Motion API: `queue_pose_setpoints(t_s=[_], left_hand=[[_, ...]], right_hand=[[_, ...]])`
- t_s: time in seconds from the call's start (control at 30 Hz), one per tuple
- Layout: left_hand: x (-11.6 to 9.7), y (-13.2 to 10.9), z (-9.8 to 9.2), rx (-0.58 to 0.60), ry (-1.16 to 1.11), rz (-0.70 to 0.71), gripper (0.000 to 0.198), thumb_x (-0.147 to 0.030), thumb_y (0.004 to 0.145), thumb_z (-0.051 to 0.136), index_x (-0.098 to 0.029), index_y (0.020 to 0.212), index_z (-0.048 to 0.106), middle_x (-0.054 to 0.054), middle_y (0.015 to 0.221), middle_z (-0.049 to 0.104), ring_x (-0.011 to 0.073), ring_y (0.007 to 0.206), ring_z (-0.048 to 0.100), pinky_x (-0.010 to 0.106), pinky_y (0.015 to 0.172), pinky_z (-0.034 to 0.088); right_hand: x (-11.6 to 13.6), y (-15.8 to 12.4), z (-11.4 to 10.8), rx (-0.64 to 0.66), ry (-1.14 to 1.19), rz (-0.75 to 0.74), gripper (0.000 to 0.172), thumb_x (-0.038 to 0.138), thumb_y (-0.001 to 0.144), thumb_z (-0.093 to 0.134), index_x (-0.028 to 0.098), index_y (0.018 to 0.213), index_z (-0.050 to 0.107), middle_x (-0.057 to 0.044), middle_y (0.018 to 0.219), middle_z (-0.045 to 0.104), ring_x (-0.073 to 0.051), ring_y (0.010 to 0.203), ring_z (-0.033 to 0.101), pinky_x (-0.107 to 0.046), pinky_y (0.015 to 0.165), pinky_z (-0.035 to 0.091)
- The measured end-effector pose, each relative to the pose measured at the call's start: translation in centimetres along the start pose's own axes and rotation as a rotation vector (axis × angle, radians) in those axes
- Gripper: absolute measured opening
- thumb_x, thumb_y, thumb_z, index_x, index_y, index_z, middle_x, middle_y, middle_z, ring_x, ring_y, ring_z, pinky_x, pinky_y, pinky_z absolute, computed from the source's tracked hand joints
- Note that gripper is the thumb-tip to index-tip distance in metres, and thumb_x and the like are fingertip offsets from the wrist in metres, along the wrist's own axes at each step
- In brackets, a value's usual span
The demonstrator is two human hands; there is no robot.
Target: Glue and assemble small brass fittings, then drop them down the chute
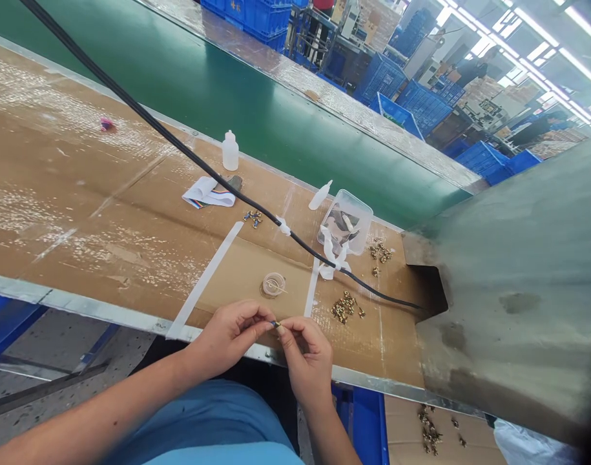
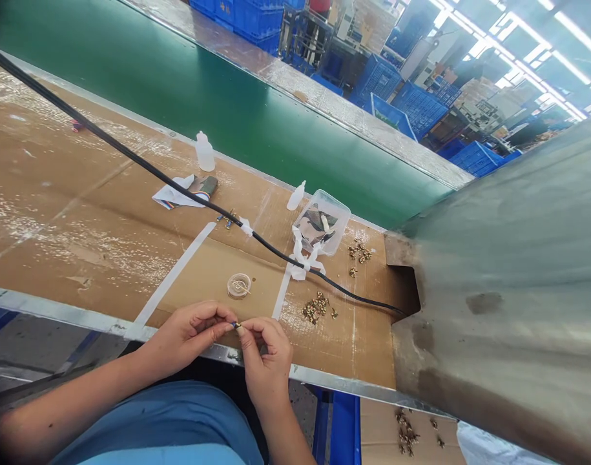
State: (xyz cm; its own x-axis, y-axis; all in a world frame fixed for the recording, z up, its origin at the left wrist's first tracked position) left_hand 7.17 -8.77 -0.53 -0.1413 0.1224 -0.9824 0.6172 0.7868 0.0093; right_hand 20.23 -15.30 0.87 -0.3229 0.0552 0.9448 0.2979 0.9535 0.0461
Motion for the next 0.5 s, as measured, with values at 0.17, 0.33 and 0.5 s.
queue_pose_setpoints(t_s=[0.17,0.33,0.5], left_hand=[[-0.1,0.1,-0.1,-0.058,0.066,0.03,0.015,-0.025,0.089,0.052,-0.017,0.093,0.064,0.002,0.081,0.067,0.0154,0.075,0.062,0.024,0.068,0.049],[-0.9,0.0,0.0,-0.048,0.195,0.093,0.016,-0.022,0.091,0.049,-0.018,0.087,0.064,0.002,0.078,0.066,0.0145,0.072,0.061,0.022,0.066,0.046],[-1.0,-0.3,0.3,0.005,0.242,0.155,0.017,-0.019,0.093,0.046,-0.017,0.088,0.062,0.002,0.08,0.065,0.0145,0.076,0.06,0.023,0.069,0.044]], right_hand=[[-0.7,-0.1,0.0,-0.003,0.034,0.053,0.013,0.026,0.088,0.059,0.018,0.083,0.068,-0.003,0.078,0.064,-0.016,0.072,0.057,-0.025,0.062,0.044],[-0.6,0.0,-0.1,0.001,0.026,0.054,0.012,0.025,0.087,0.06,0.019,0.082,0.069,-0.002,0.075,0.064,-0.015,0.069,0.056,-0.024,0.06,0.042],[0.1,0.1,-0.3,0.0,-0.012,-0.037,0.011,0.018,0.085,0.061,0.021,0.08,0.07,-0.001,0.075,0.065,-0.015,0.072,0.058,-0.024,0.064,0.043]])
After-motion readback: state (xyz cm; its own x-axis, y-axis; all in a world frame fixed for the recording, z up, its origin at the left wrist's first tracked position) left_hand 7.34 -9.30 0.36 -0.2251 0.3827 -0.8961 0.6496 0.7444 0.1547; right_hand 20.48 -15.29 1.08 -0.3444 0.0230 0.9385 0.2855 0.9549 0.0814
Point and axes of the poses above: each hand's wrist, its own y-axis towards the middle knuckle, its own z-axis out of the palm, x = y × z, the point moved 7 cm from there along y, towards the middle knuckle
